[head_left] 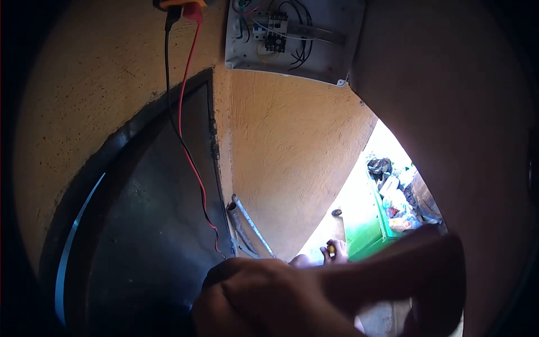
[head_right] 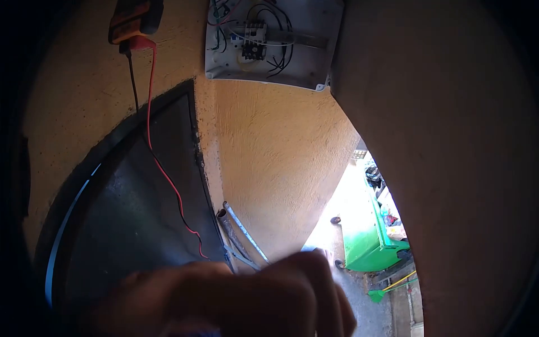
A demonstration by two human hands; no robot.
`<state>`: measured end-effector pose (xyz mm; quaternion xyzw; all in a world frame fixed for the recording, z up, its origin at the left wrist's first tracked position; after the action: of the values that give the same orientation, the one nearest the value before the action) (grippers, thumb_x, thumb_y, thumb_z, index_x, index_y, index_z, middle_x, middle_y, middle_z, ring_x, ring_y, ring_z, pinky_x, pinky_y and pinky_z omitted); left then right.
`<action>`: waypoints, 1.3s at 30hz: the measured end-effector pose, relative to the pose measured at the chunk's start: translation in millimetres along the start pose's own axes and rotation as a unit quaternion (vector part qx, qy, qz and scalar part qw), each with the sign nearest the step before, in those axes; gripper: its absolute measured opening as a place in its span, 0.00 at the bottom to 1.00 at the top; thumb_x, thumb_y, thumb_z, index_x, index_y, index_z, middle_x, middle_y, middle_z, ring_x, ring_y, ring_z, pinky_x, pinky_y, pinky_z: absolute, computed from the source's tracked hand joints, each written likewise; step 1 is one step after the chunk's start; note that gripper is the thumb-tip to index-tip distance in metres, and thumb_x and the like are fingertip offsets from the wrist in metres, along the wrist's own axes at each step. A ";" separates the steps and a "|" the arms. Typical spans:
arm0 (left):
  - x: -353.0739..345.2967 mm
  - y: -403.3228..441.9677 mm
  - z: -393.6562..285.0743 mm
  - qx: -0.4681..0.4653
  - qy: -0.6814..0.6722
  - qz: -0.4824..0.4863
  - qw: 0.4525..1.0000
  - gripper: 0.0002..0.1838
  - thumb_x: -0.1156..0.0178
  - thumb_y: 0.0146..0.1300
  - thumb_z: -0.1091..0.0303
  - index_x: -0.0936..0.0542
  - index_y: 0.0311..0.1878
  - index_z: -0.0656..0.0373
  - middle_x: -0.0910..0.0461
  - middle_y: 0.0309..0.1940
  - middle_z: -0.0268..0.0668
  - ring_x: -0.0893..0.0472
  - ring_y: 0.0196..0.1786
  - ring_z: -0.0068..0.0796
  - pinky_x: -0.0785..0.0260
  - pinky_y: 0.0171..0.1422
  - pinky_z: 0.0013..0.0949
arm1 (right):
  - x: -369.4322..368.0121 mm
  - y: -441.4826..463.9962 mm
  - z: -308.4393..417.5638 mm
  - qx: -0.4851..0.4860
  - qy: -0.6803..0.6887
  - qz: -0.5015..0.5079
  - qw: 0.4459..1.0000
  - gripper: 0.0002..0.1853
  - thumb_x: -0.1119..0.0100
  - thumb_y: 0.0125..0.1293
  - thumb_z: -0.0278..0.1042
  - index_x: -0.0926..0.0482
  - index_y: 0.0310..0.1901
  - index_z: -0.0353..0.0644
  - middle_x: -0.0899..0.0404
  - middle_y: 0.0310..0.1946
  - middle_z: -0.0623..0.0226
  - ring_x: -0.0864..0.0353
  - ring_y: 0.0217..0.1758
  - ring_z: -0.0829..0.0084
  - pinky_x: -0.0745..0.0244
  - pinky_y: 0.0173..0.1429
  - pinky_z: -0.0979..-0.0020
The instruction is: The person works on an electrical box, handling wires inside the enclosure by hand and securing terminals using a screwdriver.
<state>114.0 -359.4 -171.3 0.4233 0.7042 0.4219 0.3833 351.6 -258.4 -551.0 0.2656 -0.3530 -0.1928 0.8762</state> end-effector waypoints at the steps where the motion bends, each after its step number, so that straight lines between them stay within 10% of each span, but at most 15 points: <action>1: 11.9 5.8 1.8 -0.017 0.007 -0.023 1.000 0.12 0.47 0.78 0.60 0.22 0.43 0.58 0.26 0.40 0.38 0.24 0.48 0.30 0.29 0.53 0.40 | 2.2 -2.8 -0.7 0.006 0.023 0.015 1.000 0.14 0.26 0.57 0.22 0.20 0.43 0.38 0.20 0.39 0.57 0.22 0.46 0.54 0.25 0.50 0.57; 7: 177.1 101.6 -1.1 -0.065 0.228 -0.314 0.919 0.10 0.38 0.76 0.65 0.19 0.52 0.61 0.19 0.43 0.35 0.21 0.45 0.25 0.25 0.54 0.32 | 16.0 6.8 31.0 -0.001 0.021 0.048 0.999 0.14 0.27 0.60 0.24 0.21 0.45 0.37 0.20 0.40 0.55 0.21 0.47 0.52 0.24 0.51 0.56; 12: 295.8 210.1 -28.2 -0.081 0.598 -0.257 0.755 0.11 0.41 0.73 0.70 0.15 0.54 0.59 0.17 0.43 0.34 0.17 0.49 0.28 0.23 0.59 0.33 | 17.9 4.4 26.2 -0.009 0.023 0.039 0.999 0.14 0.27 0.61 0.24 0.21 0.46 0.37 0.19 0.41 0.53 0.19 0.47 0.50 0.24 0.51 0.56; 14: 335.4 233.4 -31.9 -0.273 0.893 -0.100 0.345 0.12 0.41 0.70 0.71 0.14 0.53 0.58 0.15 0.46 0.38 0.16 0.55 0.38 0.26 0.65 0.39 | 16.9 2.3 26.2 -0.015 0.015 0.027 0.999 0.14 0.27 0.60 0.24 0.21 0.46 0.37 0.19 0.41 0.54 0.19 0.46 0.51 0.23 0.50 0.57; 21: 329.5 248.0 -42.8 -0.278 0.899 -0.103 0.324 0.11 0.40 0.71 0.66 0.14 0.51 0.55 0.14 0.53 0.40 0.17 0.61 0.42 0.28 0.68 0.41 | 13.4 -0.2 27.7 -0.067 0.042 0.002 0.997 0.15 0.25 0.56 0.21 0.21 0.43 0.37 0.20 0.38 0.57 0.20 0.45 0.56 0.23 0.48 0.59; 26: 330.6 249.0 -55.9 -0.282 0.811 -0.125 0.497 0.09 0.43 0.74 0.65 0.13 0.48 0.49 0.13 0.50 0.40 0.13 0.50 0.43 0.22 0.58 0.42 | 13.4 -1.5 30.6 -0.065 0.035 -0.013 0.997 0.15 0.25 0.56 0.21 0.21 0.42 0.37 0.20 0.38 0.58 0.21 0.44 0.57 0.24 0.48 0.60; 33: 320.8 245.1 -50.7 -0.317 0.894 -0.061 0.310 0.11 0.44 0.72 0.67 0.16 0.52 0.53 0.13 0.46 0.43 0.13 0.48 0.46 0.20 0.57 0.44 | 13.1 0.9 30.9 -0.066 0.038 -0.004 0.997 0.15 0.25 0.56 0.22 0.21 0.42 0.37 0.21 0.37 0.57 0.20 0.42 0.57 0.24 0.45 0.61; 37: 322.5 240.6 -52.9 -0.236 0.912 -0.097 0.321 0.10 0.44 0.72 0.67 0.17 0.51 0.53 0.14 0.47 0.44 0.13 0.48 0.46 0.20 0.55 0.44 | 18.5 0.7 35.8 -0.099 0.050 0.024 0.994 0.14 0.25 0.57 0.23 0.21 0.43 0.36 0.21 0.37 0.57 0.19 0.39 0.58 0.23 0.43 0.62; 39: 326.6 241.2 -58.8 -0.368 0.919 0.009 0.139 0.10 0.43 0.71 0.67 0.18 0.51 0.52 0.14 0.47 0.43 0.13 0.48 0.45 0.19 0.53 0.44 | 19.7 1.9 39.5 -0.119 0.059 0.028 0.991 0.14 0.25 0.57 0.23 0.21 0.43 0.36 0.21 0.37 0.57 0.18 0.39 0.59 0.22 0.43 0.62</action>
<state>13.5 -6.1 11.2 -0.4643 0.2910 0.7103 -0.4418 336.7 -280.3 -515.7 0.1608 -0.2831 -0.1929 0.9256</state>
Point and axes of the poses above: each hand's wrist, its own y-axis towards the middle knuckle, its own x-axis out of the back of the hand, z = x × y, the point moved 1 cm from there along y, towards the middle knuckle
